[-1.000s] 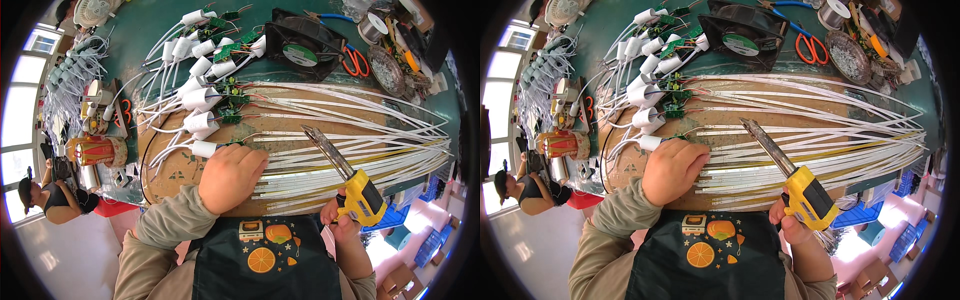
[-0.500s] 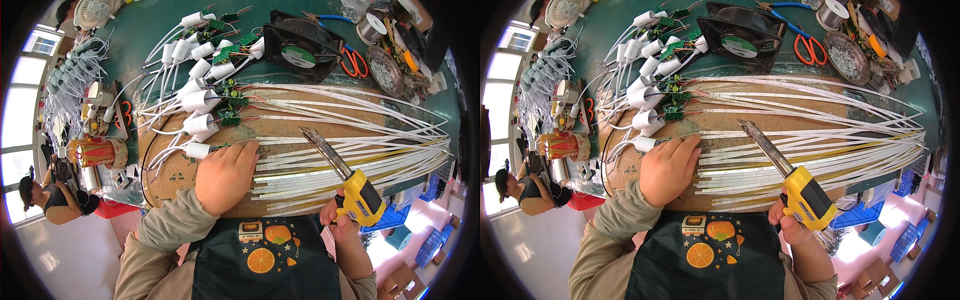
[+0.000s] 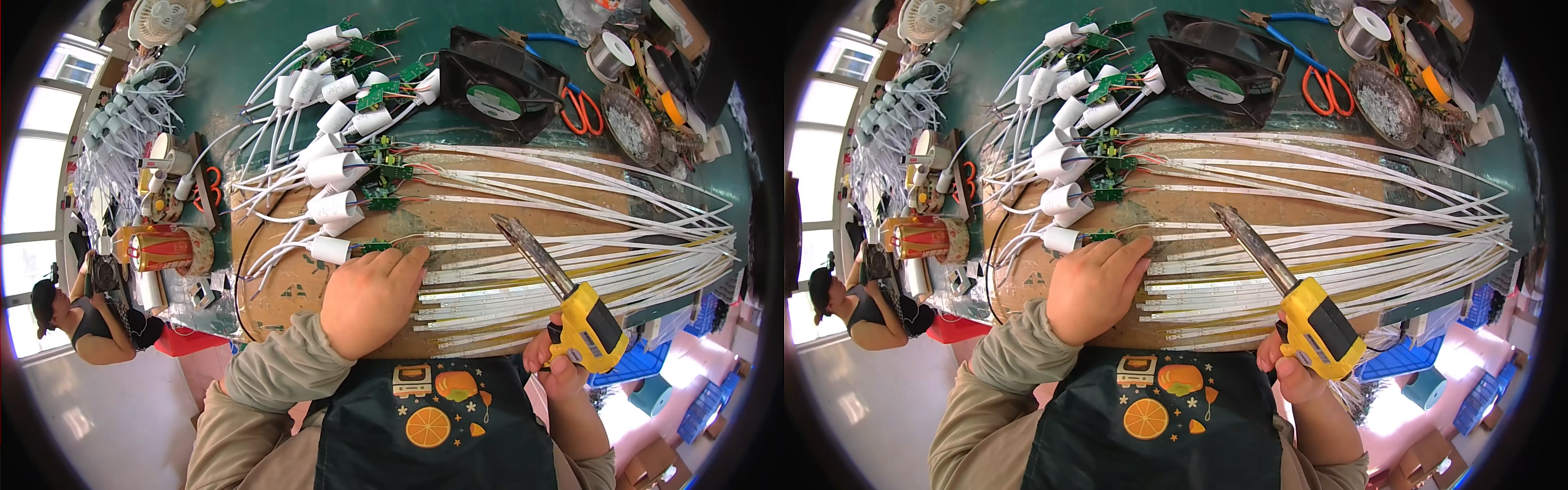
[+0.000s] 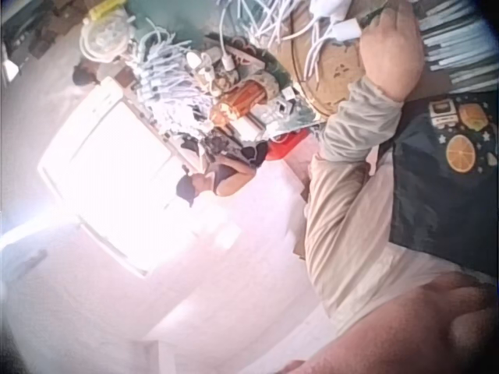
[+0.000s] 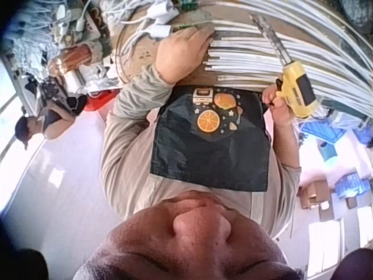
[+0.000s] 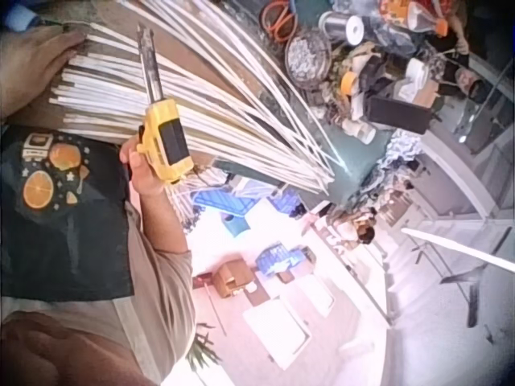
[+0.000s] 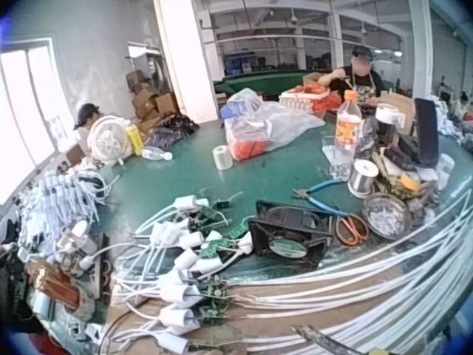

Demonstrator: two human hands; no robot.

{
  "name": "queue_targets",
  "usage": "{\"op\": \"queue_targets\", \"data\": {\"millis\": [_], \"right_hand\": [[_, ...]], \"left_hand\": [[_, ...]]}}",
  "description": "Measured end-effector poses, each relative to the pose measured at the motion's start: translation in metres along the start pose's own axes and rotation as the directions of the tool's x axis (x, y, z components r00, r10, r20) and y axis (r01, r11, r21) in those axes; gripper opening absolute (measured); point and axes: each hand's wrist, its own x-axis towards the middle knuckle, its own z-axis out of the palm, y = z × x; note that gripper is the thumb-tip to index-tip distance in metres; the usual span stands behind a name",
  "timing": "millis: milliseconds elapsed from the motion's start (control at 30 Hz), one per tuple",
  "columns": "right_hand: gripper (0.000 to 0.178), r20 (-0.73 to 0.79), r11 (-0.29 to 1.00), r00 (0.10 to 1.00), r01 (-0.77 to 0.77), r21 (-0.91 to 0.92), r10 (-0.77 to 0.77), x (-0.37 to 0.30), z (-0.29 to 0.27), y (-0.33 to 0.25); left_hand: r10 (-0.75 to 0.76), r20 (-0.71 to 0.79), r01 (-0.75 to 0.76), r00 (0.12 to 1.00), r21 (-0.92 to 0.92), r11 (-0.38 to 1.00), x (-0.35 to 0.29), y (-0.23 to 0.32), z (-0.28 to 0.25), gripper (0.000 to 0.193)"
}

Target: The person solders power supply circuit wires to LED strips using a soldering iron, aligning the components by hand and adjusting the soldering iron tip with pliers.

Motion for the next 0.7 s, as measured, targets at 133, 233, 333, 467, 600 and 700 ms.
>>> {"op": "queue_targets", "data": {"millis": [133,233,333,467,600,700], "right_hand": [[0.067,-0.007,1.000,1.000,0.005,-0.008,-0.005,0.000,0.000,-0.001],[0.067,-0.011,1.000,1.000,0.005,-0.003,-0.005,-0.001,0.000,0.000],[0.067,-0.008,1.000,1.000,0.013,-0.014,-0.014,0.000,0.002,-0.001],[0.066,-0.001,1.000,1.000,0.019,-0.008,-0.019,0.000,0.000,-0.001],[0.066,0.001,0.998,0.999,0.047,0.038,-0.047,0.000,-0.001,0.003],[0.066,0.021,0.996,0.998,0.058,0.072,-0.060,0.001,-0.002,0.004]], "left_hand": [[0.044,-0.040,-0.045,0.998,-0.007,0.999,0.001,-0.007,-0.021,0.031],[-0.014,-0.020,0.016,1.000,0.107,0.994,-0.004,-0.018,-0.037,0.042],[0.005,-0.006,-0.004,1.000,0.231,0.973,-0.011,-0.024,-0.042,0.044],[0.081,0.029,-0.086,0.996,0.273,0.958,-0.013,-0.029,-0.041,0.040],[0.166,0.075,-0.179,0.983,0.223,0.958,-0.015,-0.040,-0.040,0.042],[0.148,0.124,-0.170,0.981,0.190,0.967,-0.014,-0.041,-0.043,0.041]]}}
